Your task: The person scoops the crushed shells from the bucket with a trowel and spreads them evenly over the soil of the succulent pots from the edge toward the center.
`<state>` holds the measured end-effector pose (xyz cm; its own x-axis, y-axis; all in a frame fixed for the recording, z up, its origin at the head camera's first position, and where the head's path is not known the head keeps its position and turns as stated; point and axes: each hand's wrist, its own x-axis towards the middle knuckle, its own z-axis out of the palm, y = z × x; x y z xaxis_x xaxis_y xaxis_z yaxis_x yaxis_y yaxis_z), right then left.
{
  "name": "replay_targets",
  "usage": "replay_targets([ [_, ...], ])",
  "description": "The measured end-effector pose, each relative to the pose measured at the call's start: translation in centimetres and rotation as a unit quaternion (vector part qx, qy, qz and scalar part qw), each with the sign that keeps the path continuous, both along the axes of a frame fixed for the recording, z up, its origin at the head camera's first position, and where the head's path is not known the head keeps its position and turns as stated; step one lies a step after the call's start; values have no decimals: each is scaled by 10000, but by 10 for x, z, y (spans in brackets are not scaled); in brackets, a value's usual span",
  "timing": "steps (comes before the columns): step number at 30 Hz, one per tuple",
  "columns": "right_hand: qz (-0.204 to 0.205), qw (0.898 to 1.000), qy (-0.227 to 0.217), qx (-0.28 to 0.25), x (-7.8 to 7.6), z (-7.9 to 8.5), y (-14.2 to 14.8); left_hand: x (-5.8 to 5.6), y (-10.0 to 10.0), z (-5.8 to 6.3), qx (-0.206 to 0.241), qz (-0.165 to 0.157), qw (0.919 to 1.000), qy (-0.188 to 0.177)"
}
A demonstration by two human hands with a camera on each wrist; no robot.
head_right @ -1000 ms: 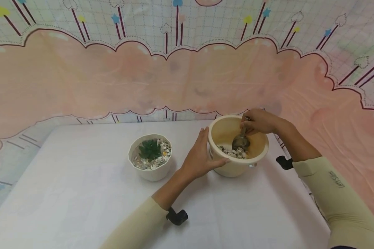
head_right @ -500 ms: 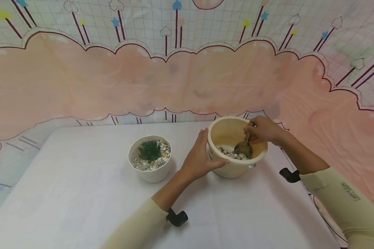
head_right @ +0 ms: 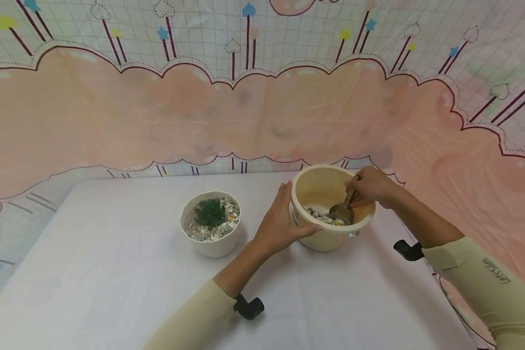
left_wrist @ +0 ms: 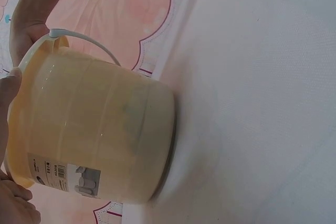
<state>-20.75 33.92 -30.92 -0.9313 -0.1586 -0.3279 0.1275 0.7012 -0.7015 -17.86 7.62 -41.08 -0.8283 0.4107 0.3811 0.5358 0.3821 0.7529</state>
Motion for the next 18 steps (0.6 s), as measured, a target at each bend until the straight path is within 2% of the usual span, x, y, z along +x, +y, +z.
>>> replay_targets([
  [6,6,9996,-173,-203,1,-3,1,2,-1,0,-52,40,10000,-28],
  [12,394,9987,112,303,4,1,-3,3,-2,2,-121,77,9999,-80],
  [14,338,9991,64,233,5,2,-6,3,-2,2,-79,32,9999,-72],
  [18,42,9996,-155,-232,9,-1,-10,4,-3,0,-53,-10,10000,-79],
])
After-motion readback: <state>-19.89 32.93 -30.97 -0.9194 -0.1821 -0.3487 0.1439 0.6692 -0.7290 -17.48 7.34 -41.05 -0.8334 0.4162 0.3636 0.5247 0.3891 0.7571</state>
